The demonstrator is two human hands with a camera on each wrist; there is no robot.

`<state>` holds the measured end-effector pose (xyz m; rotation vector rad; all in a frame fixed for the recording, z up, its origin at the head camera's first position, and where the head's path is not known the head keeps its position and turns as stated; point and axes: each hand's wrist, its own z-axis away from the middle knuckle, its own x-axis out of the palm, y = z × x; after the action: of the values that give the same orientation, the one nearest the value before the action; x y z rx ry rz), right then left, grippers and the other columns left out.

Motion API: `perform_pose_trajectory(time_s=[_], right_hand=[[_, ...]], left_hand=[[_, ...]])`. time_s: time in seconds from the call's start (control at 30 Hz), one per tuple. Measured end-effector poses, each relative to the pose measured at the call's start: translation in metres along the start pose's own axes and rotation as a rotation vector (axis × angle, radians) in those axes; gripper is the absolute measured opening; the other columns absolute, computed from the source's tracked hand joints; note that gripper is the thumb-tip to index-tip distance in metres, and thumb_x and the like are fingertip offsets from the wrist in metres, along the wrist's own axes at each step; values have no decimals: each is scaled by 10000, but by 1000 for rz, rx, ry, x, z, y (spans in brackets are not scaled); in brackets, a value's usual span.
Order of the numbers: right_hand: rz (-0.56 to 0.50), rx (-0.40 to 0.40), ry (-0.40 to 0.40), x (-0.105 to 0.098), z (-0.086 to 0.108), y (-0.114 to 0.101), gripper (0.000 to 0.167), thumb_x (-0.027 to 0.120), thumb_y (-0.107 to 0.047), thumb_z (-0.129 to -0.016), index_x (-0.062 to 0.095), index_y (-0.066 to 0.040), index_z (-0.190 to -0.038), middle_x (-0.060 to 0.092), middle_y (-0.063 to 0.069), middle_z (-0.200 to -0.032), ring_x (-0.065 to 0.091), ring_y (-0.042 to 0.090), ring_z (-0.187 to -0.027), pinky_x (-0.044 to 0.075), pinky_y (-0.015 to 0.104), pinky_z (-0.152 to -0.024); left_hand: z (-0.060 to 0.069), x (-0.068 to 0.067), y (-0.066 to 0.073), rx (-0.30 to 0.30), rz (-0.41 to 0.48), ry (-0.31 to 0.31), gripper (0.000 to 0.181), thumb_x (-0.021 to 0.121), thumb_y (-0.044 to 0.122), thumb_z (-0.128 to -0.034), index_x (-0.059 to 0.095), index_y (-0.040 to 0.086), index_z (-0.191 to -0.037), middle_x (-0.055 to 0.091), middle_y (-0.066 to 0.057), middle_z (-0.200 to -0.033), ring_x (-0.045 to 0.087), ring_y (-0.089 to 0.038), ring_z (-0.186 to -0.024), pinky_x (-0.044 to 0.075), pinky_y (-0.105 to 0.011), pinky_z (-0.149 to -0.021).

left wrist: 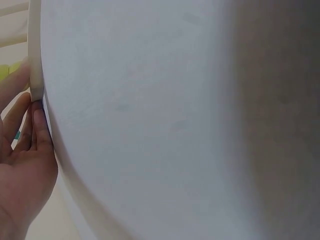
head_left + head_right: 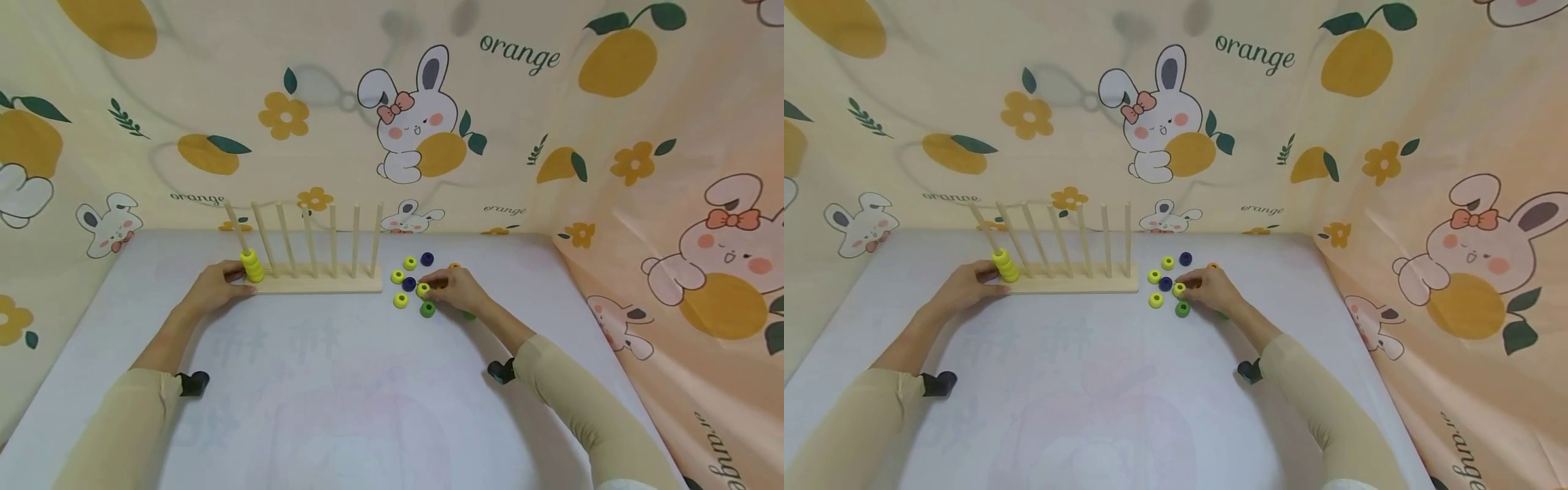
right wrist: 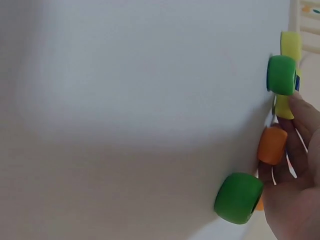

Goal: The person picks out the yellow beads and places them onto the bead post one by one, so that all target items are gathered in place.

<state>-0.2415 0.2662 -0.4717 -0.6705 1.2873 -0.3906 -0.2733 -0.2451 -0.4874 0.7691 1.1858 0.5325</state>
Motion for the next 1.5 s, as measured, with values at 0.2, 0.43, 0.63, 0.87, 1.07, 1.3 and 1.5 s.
perform_pose_trajectory(time_s=[0.2, 0.43, 0.63, 0.87, 1.07, 1.3, 1.5], right_hand=[[-23, 12, 25, -6, 3, -3, 309, 796, -224, -857, 753, -183, -1160, 719, 4, -1058, 597, 193, -964, 521, 335, -827], [-96, -27, 84, -18, 3, -15, 283, 769, -189, -882, 750, -170, -1163, 706, 38, -1197, 661, 243, -1084, 553, 386, -933], [-100, -71, 118, -29, 0, -25, 270, 753, -137, -891, 749, -149, -1161, 721, 32, -1159, 673, 206, -1034, 565, 335, -904], [-127, -79, 143, -39, 2, -37, 297, 769, -199, -887, 740, -153, -1178, 729, 42, -1130, 705, 188, -966, 587, 306, -743], [-189, -110, 160, -47, -2, -46, 299, 769, -142, -881, 736, -142, -1178, 718, 64, -1158, 702, 218, -971, 587, 308, -745], [-204, -166, 190, -54, -10, -57, 305, 773, -123, -874, 731, -128, -1176, 711, 40, -1115, 673, 199, -955, 571, 337, -868], [-216, -212, 191, -59, -14, -69, 308, 762, -167, -891, 721, -119, -1192, 695, 43, -1119, 641, 195, -976, 556, 320, -899]], left_hand=[[0, 4, -1, -12, 4, -8, 767, 767, 209, -886, 369, -111, -1458, 421, -320, -1462, 409, -463, -1352, 329, -554, -1136], [0, 4, -4, -24, -11, -10, 778, 770, 246, -886, 376, -89, -1466, 432, -303, -1465, 406, -454, -1357, 324, -563, -1135], [0, 3, -2, -23, -11, -11, 753, 761, 226, -893, 382, -89, -1463, 432, -302, -1464, 408, -455, -1354, 329, -561, -1134], [-1, 3, -1, -23, -15, -15, 755, 767, 219, -888, 384, -90, -1461, 429, -306, -1464, 397, -461, -1359, 320, -566, -1137], [-2, 1, -1, -32, -18, -24, 770, 766, 232, -889, 371, -80, -1472, 415, -300, -1479, 385, -456, -1371, 313, -564, -1142], [-1, -2, 2, -26, -23, -15, 764, 767, 227, -887, 380, -92, -1462, 427, -313, -1464, 396, -465, -1358, 317, -573, -1135], [2, -1, 2, -37, -20, -21, 778, 764, 241, -890, 366, -90, -1471, 417, -312, -1473, 381, -466, -1370, 311, -574, -1138]])
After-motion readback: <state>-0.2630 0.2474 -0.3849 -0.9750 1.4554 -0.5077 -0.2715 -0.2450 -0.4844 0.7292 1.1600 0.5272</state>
